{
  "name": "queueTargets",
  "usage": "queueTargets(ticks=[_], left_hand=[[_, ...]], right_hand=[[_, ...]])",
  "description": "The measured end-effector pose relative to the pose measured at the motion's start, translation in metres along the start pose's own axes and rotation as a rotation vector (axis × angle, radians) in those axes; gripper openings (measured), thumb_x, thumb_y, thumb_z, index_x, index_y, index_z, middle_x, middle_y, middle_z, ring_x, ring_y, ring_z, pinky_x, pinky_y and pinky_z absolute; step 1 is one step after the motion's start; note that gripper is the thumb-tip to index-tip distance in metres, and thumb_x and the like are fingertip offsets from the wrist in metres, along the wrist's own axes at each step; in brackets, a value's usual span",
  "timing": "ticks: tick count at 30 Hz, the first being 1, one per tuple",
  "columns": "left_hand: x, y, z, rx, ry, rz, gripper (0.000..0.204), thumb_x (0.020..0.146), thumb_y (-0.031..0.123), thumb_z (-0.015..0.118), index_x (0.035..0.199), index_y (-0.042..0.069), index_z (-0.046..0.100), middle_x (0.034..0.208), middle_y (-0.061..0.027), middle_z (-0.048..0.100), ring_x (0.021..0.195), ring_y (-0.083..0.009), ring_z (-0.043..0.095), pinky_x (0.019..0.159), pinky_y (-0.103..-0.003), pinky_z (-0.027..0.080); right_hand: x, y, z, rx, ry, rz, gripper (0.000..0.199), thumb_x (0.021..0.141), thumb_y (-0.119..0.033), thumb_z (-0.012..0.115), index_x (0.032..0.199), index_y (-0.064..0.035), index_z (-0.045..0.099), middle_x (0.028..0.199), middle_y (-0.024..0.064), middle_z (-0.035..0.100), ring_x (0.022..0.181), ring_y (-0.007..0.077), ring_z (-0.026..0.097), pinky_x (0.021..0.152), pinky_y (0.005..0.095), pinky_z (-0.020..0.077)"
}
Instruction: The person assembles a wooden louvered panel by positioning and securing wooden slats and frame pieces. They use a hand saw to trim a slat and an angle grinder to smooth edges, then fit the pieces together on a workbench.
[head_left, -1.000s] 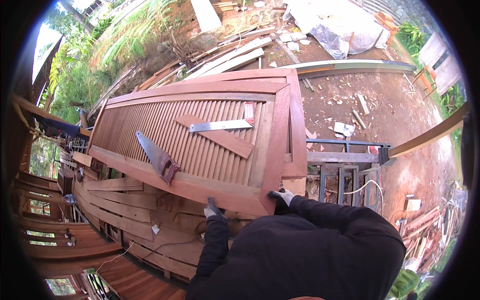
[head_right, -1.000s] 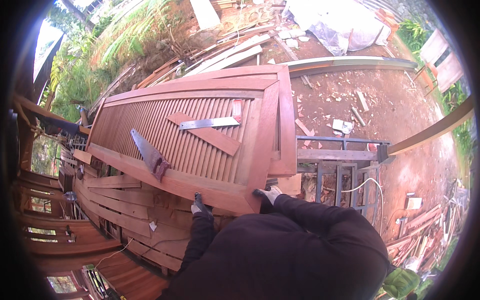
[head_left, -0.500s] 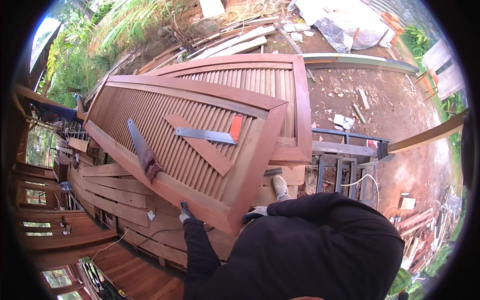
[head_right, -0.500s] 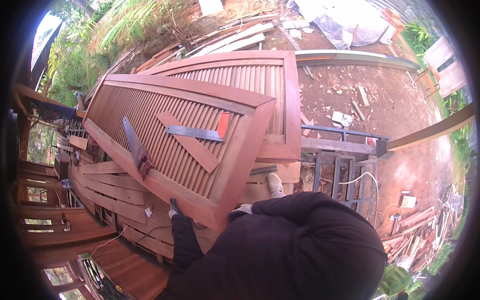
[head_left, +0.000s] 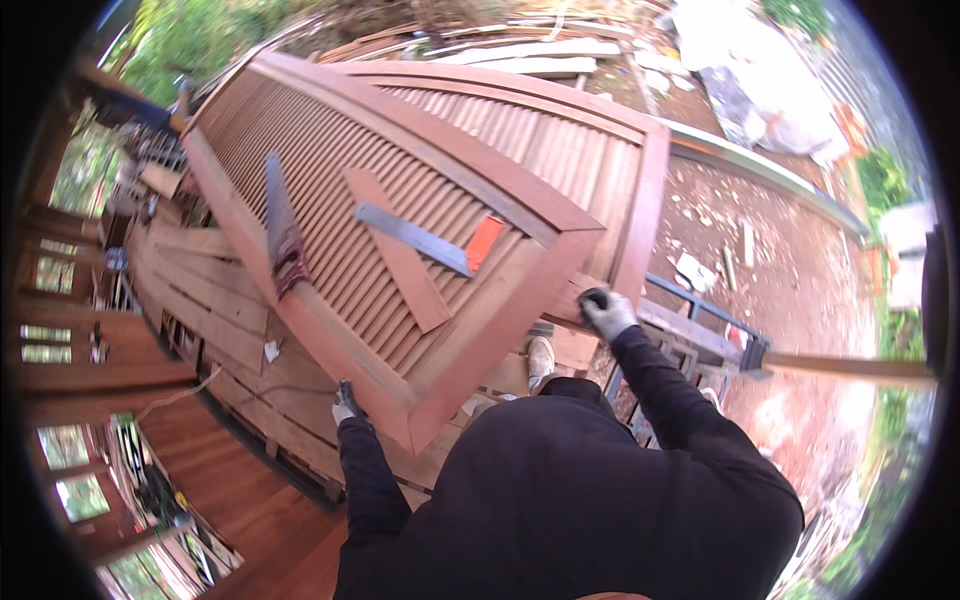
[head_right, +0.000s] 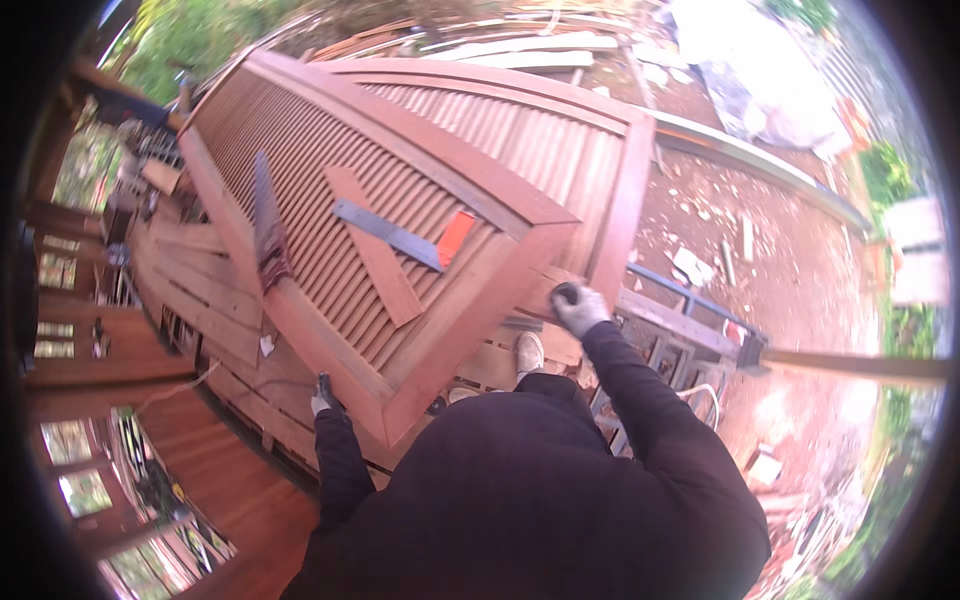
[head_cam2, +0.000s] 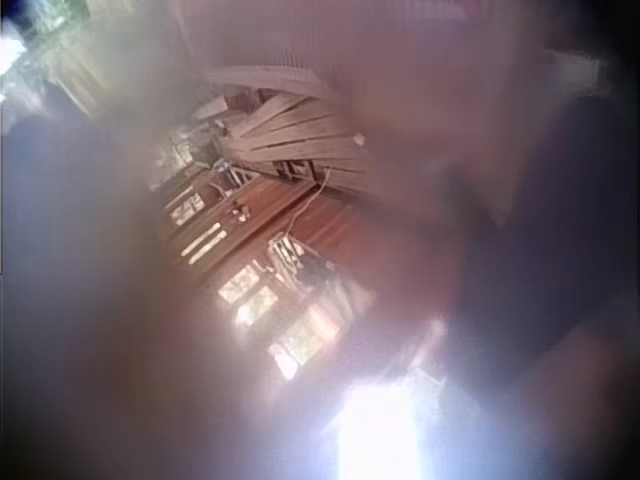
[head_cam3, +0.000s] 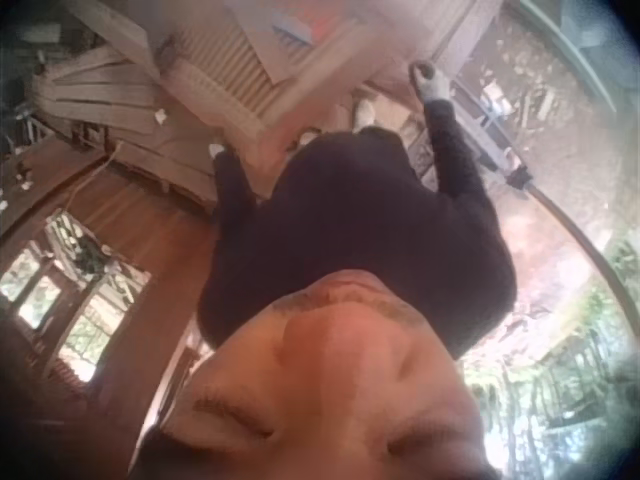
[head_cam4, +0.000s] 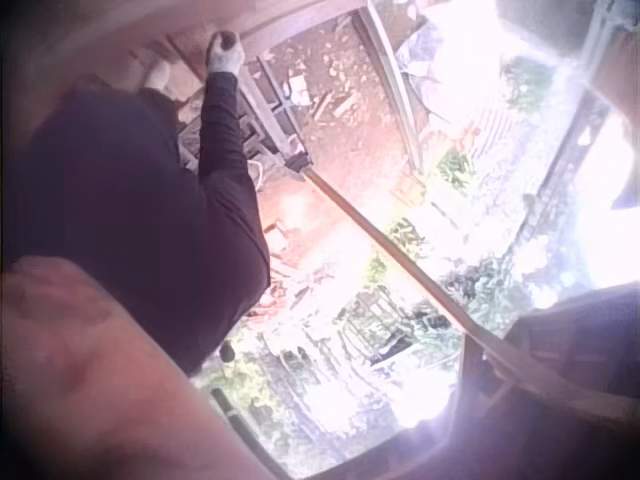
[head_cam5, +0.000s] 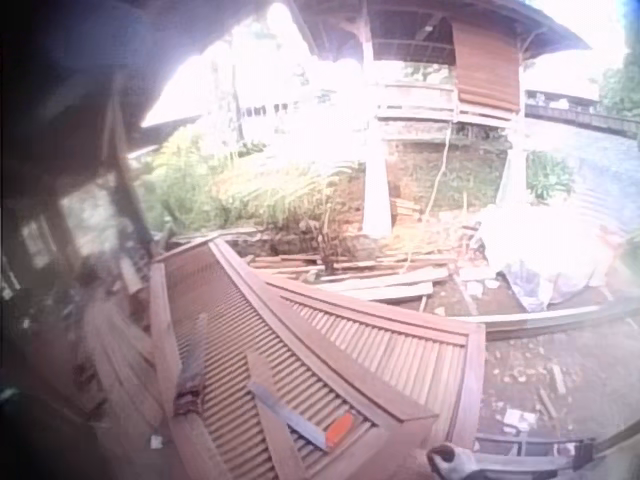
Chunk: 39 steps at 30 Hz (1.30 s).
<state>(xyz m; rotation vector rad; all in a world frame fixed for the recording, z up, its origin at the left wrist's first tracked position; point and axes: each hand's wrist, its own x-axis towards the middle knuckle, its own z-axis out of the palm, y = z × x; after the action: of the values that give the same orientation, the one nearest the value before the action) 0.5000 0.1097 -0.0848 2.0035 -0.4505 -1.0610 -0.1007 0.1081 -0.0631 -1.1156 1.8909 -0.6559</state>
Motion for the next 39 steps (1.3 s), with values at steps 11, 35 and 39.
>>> queueTargets(ticks=[11, 35, 39], left_hand=[[-0.069, -0.013, 0.031, 0.402, 0.158, 0.074, 0.066, 0.098, 0.058, 0.050, 0.117, -0.002, 0.069, 0.109, -0.0228, 0.072, 0.103, -0.0352, 0.068, 0.086, -0.042, 0.050], [-0.021, -0.033, -0.012, 0.424, 0.167, -0.118, 0.080, 0.094, 0.065, 0.054, 0.128, -0.007, 0.063, 0.122, -0.0218, 0.068, 0.112, -0.0357, 0.064, 0.096, -0.041, 0.048], [-0.020, -0.006, 0.005, 0.480, 0.218, -0.101, 0.084, 0.093, 0.068, 0.052, 0.127, -0.008, 0.062, 0.121, -0.0225, 0.068, 0.109, -0.0372, 0.064, 0.093, -0.042, 0.049]], right_hand=[[0.194, -0.040, -0.076, -0.483, 0.116, -0.209, 0.036, 0.096, -0.034, 0.057, 0.113, -0.0047, 0.069, 0.105, 0.0231, 0.071, 0.106, 0.0385, 0.066, 0.094, 0.0455, 0.0512], [0.193, -0.046, -0.039, -0.157, -0.219, -0.220, 0.040, 0.093, -0.041, 0.063, 0.100, -0.0031, 0.073, 0.086, 0.0190, 0.071, 0.081, 0.0328, 0.067, 0.077, 0.0418, 0.0514], [0.201, -0.008, -0.051, -0.063, -0.252, -0.206, 0.028, 0.095, -0.027, 0.061, 0.104, -0.0042, 0.073, 0.087, 0.0136, 0.073, 0.077, 0.0227, 0.067, 0.074, 0.0371, 0.0517]])
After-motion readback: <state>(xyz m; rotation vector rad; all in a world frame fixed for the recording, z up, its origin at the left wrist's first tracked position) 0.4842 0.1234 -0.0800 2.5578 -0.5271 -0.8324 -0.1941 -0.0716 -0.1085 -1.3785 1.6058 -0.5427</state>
